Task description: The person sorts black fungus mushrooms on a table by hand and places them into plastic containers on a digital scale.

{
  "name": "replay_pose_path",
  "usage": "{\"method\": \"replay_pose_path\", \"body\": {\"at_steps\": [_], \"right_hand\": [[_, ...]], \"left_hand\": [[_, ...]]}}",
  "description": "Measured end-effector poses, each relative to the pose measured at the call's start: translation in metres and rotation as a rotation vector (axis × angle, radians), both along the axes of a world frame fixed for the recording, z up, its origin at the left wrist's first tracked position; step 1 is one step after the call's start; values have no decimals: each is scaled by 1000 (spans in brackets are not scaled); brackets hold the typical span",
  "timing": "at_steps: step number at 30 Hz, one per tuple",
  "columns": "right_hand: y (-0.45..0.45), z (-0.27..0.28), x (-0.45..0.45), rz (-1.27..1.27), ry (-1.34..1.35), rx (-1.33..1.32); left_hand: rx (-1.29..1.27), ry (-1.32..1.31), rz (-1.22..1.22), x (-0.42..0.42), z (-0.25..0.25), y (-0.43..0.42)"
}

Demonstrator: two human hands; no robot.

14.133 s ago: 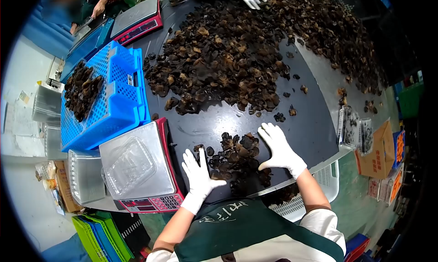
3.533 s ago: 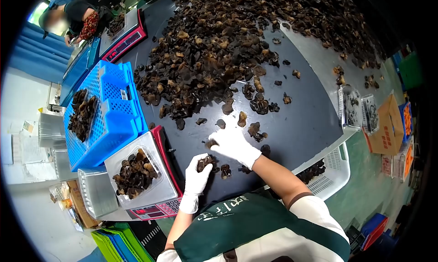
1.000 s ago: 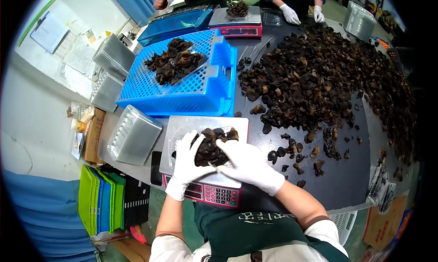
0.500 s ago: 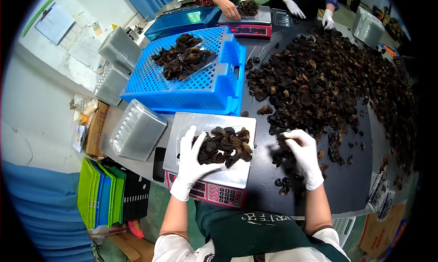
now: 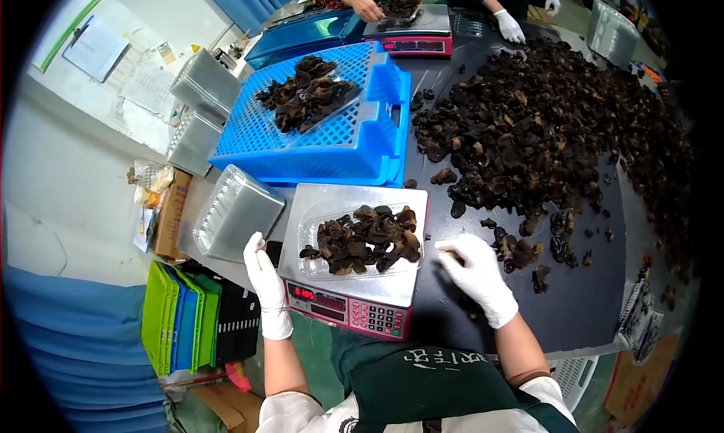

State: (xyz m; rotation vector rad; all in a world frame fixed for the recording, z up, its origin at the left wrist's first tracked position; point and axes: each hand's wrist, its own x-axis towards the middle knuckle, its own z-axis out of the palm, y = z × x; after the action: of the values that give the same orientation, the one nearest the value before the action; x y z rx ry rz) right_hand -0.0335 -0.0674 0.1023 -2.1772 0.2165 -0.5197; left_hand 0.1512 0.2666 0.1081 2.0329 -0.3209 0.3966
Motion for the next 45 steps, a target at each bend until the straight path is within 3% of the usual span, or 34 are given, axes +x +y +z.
{"method": "replay_pose_path", "body": {"at_steps": [3, 5, 9, 15, 19, 21, 23, 25, 28, 29, 31, 34, 44, 45], "right_hand": [[17, 2, 23, 76, -47, -117], [24, 5, 34, 71, 31, -294], [21, -8, 39, 43, 5, -368], [-22, 24, -14, 57, -130, 226], [-80, 18, -92, 379, 375, 635], [-102, 11, -128, 643, 953, 552], [-94, 3, -148, 778, 1324, 445], [-84, 10, -148, 725, 1292, 368], [-70, -6, -128, 433, 649, 262], [-58, 16, -102, 329, 700, 251], [-38, 12, -69, 210, 507, 373], [-15, -19, -23, 172, 364, 418], [9, -22, 12, 133, 455, 603], [9, -22, 10, 141, 465, 603]], "left_hand": [[-56, 68, 52, -3, -8, 9], [38, 48, 15, -6, -16, 13], [95, 70, 4, -16, -19, 4], [83, 60, 0, -16, -23, 7], [88, 63, 43, -15, -17, 14], [78, 74, 79, -17, -12, 15], [66, 77, 98, -14, -15, 19], [93, 47, 82, -11, -22, 23], [96, 143, 35, -13, -36, 22], [155, 187, 13, -12, -42, 22], [501, 159, -16, -25, -24, 4], [544, 59, -78, -24, -37, 2], [308, 264, 15, -18, -47, 17], [310, 190, 25, -19, -40, 15]]}}
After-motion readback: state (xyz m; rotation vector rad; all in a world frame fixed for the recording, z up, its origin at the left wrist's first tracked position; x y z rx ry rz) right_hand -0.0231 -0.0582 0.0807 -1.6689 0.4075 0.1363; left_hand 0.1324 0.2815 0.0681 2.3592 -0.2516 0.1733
